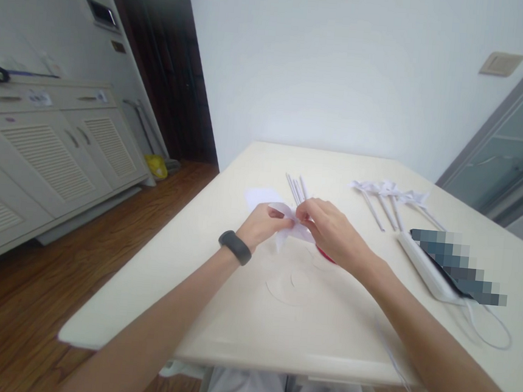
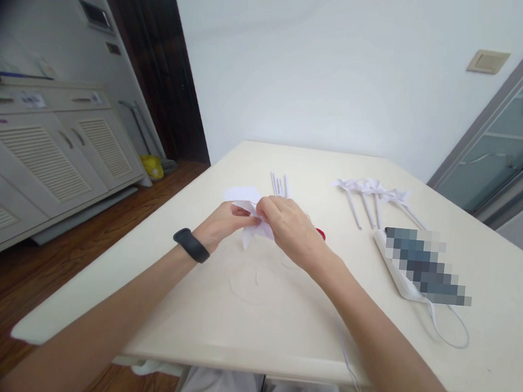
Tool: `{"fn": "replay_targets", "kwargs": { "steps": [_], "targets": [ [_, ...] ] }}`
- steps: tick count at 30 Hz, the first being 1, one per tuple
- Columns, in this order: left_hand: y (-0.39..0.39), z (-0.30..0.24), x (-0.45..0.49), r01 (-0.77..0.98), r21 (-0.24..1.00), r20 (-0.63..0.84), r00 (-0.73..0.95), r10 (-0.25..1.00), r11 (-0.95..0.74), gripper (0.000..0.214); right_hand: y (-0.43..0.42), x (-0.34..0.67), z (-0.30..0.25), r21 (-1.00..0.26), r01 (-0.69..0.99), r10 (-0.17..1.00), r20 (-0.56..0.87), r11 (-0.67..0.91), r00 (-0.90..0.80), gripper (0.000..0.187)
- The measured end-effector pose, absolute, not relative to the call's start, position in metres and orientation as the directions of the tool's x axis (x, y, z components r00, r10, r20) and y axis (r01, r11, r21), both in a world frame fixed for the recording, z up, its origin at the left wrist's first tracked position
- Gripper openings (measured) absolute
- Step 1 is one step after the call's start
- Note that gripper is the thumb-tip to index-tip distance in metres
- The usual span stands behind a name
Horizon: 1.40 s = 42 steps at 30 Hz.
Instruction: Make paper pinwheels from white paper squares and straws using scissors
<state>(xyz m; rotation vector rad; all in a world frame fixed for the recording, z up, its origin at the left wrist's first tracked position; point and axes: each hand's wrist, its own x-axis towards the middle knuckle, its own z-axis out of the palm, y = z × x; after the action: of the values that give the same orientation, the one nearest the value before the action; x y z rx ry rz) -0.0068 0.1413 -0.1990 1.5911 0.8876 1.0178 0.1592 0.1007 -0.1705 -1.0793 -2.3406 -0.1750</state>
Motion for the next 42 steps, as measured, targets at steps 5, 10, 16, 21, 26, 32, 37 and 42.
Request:
{"fn": "replay_targets", "kwargs": {
  "steps": [5, 10, 16, 21, 26, 32, 37, 42],
  "targets": [
    [0.144, -0.204, -0.006, 0.09, 0.968, 0.189, 0.353, 0.916, -0.234, 0.009, 0.102, 0.158, -0.173, 0.036, 0.735, 0.623, 0.504, 0.677, -0.599, 0.017],
    [0.145, -0.204, -0.006, 0.122, 0.96, 0.201, 0.336, 0.92, -0.254, 0.015, 0.104, 0.156, -0.178, 0.165, 0.725, 0.574, 0.505, 0.669, -0.645, 0.018],
    [0.145, -0.203, -0.006, 0.12, 0.952, 0.222, 0.366, 0.904, -0.283, 0.016, 0.107, 0.153, -0.186, 0.2, 0.746, 0.544, 0.57, 0.635, -0.616, 0.017],
    [0.147, -0.204, -0.006, 0.089, 0.944, 0.256, 0.414, 0.874, -0.319, 0.013, 0.107, 0.152, -0.19, 0.164, 0.744, 0.549, 0.577, 0.648, -0.605, 0.016],
    [0.147, -0.203, -0.007, 0.075, 0.936, 0.278, 0.443, 0.852, -0.345, 0.012, 0.105, 0.151, -0.192, 0.126, 0.721, 0.553, 0.556, 0.681, -0.62, 0.022],
    [0.15, -0.206, -0.008, 0.068, 0.938, 0.273, 0.462, 0.844, -0.341, 0.012, 0.105, 0.152, -0.195, 0.141, 0.698, 0.549, 0.518, 0.702, -0.656, 0.025],
    [0.151, -0.206, -0.008, 0.07, 0.935, 0.274, 0.476, 0.836, -0.346, 0.011, 0.106, 0.153, -0.197, 0.145, 0.689, 0.535, 0.525, 0.71, -0.661, 0.028],
    [0.15, -0.205, -0.008, 0.07, 0.931, 0.284, 0.473, 0.834, -0.357, 0.016, 0.105, 0.153, -0.195, 0.158, 0.684, 0.528, 0.522, 0.713, -0.67, 0.029]
  ]
}}
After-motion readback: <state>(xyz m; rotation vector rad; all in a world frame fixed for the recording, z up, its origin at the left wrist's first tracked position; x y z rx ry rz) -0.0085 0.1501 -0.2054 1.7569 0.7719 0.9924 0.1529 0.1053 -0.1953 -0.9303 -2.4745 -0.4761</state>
